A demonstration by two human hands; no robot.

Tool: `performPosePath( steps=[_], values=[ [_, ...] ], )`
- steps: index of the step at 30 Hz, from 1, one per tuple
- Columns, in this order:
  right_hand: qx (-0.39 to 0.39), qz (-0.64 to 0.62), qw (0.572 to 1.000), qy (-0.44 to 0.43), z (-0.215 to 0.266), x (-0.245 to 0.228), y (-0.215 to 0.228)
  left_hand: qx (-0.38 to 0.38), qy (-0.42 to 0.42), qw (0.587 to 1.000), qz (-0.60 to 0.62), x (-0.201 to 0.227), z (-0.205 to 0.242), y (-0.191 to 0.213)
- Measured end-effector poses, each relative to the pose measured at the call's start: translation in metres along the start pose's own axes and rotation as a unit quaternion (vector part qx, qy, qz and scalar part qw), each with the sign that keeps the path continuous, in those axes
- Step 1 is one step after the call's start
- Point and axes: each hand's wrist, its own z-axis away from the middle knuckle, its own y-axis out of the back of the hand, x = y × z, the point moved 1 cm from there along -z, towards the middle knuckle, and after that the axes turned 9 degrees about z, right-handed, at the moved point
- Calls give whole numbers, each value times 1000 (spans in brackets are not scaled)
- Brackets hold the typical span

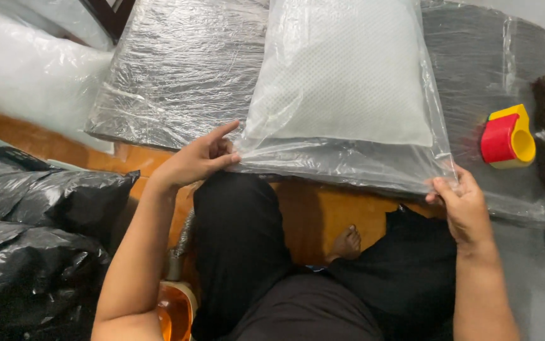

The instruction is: Compressing a pillow by placing it inside a plastic bag and using a vacuum cleaner hose to remove the air.

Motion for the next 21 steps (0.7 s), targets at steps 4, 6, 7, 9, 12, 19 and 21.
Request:
performPosePath(
  steps=[4, 6, 7, 9, 12, 19, 21],
  values=[
    [14, 38, 999, -27, 7, -20, -11, -7, -18, 999, -40, 5, 15, 2],
    [-9, 33, 999, -27, -2, -4, -2, 11, 12, 992, -129, 5, 18, -1],
    [-9, 34, 999, -28, -1, -18, -8, 12, 13, 992, -128, -1, 16, 1],
    [54, 72, 995, -33, 1, -49, -17, 75, 2, 980, -184, -8, 8, 4],
    [12, -11, 999, 50, -12, -82, -22, 221, 41, 961, -158, 11, -18, -7],
    [30, 202, 957, -207, -32, -143, -78, 158, 103, 968, -166, 10, -86, -28],
    [-25, 115, 990, -83, -67, -91, -64, 133, 48, 985, -97, 8, -93, -39]
  ],
)
